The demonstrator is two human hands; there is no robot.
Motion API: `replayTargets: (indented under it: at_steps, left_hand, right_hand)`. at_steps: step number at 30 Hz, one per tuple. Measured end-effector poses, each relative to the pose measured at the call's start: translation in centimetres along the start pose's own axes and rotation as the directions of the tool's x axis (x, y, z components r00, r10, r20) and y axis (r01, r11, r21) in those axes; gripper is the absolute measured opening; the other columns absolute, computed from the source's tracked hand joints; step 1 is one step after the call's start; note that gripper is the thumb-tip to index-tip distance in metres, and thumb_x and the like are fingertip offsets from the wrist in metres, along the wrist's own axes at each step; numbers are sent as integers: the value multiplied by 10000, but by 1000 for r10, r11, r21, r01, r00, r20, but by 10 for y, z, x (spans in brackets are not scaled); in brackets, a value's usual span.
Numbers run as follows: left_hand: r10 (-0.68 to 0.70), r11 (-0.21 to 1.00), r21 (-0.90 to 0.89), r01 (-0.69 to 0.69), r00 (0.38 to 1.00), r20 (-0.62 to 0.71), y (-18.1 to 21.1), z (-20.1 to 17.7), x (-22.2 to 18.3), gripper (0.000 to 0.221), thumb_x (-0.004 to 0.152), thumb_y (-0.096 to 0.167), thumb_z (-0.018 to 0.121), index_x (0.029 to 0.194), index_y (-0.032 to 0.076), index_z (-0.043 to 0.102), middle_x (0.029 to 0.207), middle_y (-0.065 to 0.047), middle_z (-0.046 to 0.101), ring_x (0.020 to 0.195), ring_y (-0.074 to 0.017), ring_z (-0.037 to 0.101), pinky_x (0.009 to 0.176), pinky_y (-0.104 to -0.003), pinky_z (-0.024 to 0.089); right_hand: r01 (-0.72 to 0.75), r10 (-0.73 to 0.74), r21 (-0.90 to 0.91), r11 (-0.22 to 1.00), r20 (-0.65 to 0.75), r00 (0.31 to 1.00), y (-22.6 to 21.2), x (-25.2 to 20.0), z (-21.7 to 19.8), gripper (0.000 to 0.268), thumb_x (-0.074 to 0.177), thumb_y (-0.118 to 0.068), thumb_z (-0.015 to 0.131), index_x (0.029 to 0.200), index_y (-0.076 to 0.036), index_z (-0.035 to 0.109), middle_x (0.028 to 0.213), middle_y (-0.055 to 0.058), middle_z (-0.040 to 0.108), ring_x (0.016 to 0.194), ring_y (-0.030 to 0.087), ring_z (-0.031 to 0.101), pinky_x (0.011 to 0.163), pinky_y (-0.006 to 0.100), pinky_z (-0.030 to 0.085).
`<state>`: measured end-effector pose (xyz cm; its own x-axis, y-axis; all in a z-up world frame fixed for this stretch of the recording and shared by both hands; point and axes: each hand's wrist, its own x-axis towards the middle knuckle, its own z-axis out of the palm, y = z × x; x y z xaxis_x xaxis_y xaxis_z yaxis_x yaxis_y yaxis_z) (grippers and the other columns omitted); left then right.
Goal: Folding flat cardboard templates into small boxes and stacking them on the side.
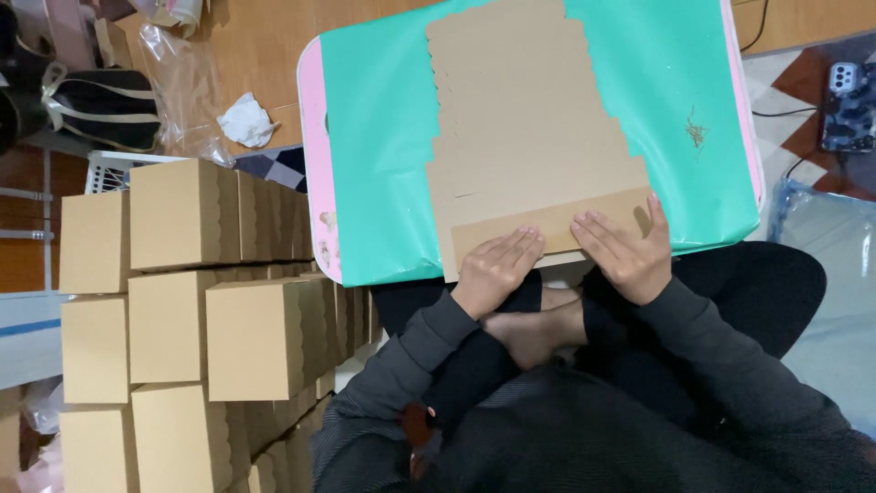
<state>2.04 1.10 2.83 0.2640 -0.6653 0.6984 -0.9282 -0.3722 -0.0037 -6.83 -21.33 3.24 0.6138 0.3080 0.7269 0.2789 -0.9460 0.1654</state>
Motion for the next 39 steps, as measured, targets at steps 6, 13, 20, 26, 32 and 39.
replayTargets:
  at_steps: [6,13,20,26,32,39]
  left_hand:
    - [7,998,-70,-3,999,50,-2,-10,-4,183,985,185,714,1150,132,770,1081,-88,800,1030,-194,769,869,-293,618]
    - [-18,998,-60,22,998,64,-19,-33,-28,201,1030,169,650,1203,160,753,1135,-44,791,1078,-177,754,920,-288,600]
    - [-116,974,-193,115,993,4,-30,-51,-35,204,1044,64,625,1194,114,755,1213,-51,764,1132,-202,740,954,-329,608]
    - [-201,939,-292,182,979,-37,-32,-49,-38,157,1020,64,691,1151,113,763,1168,-35,772,1104,-206,758,892,-340,617]
    - [-410,678,-640,361,909,79,-28,-73,-34,294,823,229,889,1066,121,763,1062,-21,775,1020,-203,752,906,-339,568]
    - [-569,624,-542,563,803,178,-31,-47,-58,188,988,93,681,1154,142,754,1137,-5,775,1089,-201,738,939,-340,570]
  right_hand:
    - [-26,29,-62,998,36,999,22,-26,-14,264,1078,-151,564,1172,-170,810,1103,-28,829,1081,138,758,1200,691,394]
    - [-64,66,-29,998,59,996,24,-34,-20,280,1100,-170,555,1193,-179,818,1121,-35,835,1088,138,764,1215,667,399]
    - [-127,117,80,989,120,986,28,-37,-22,191,1063,-112,722,1232,-148,802,1206,8,817,1129,193,773,1182,533,408]
    - [-291,263,125,949,200,944,40,-43,-30,288,1015,-52,775,1293,-120,797,1378,96,763,1243,307,739,1228,509,235]
    - [-545,522,460,701,191,831,42,-50,-43,227,921,42,824,1087,-73,720,1182,77,758,1216,346,717,1309,577,284]
    - [-647,743,664,374,202,638,36,-65,-16,361,1114,-307,795,1094,10,624,1057,157,611,986,279,610,889,400,487]
